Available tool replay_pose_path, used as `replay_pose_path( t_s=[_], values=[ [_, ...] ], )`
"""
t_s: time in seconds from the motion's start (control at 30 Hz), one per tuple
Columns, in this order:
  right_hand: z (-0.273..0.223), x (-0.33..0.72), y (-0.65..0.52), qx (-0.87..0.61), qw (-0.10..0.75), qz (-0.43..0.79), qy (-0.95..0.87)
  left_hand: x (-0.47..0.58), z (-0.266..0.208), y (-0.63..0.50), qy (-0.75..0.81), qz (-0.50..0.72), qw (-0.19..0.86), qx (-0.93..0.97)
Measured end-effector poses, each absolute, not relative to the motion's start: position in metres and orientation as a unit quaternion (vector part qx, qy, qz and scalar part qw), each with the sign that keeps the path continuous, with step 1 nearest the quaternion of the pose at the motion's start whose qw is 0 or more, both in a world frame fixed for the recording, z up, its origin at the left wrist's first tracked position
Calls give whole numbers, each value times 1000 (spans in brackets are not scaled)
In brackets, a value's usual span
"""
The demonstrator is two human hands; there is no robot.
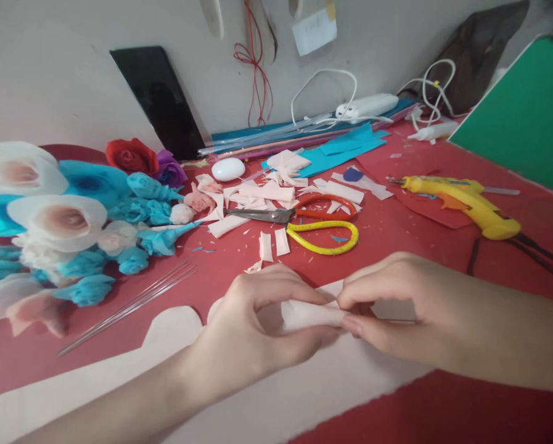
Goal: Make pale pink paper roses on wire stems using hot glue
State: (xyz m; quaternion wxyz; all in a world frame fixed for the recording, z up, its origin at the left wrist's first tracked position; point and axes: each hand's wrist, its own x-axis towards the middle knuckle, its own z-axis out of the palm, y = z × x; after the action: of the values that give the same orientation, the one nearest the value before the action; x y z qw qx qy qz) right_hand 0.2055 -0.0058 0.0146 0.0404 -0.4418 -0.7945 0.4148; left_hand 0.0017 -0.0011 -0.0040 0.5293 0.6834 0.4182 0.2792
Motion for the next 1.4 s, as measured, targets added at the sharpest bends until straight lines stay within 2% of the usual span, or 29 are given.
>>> replay_pose_path(
  t_s=[0.33, 0.6, 0.97, 1.23, 1.4],
  values=[
    [9, 205, -5, -449, 72, 379, -806, 1, -7, 0, 452, 264, 557, 645],
    [11, 206, -3, -447, 55, 408, -794, 0, -7, 1, 459, 246, 562, 643],
    [13, 204, -3, -426, 80, 410, -803, 0, -2, 2, 493, 198, 553, 642],
    [12, 201, -1, -422, 92, 406, -806, 0, -3, 1, 493, 218, 567, 623],
    [29, 204, 3, -480, 89, 396, -778, -1, -4, 2, 482, 232, 556, 637]
  ],
)
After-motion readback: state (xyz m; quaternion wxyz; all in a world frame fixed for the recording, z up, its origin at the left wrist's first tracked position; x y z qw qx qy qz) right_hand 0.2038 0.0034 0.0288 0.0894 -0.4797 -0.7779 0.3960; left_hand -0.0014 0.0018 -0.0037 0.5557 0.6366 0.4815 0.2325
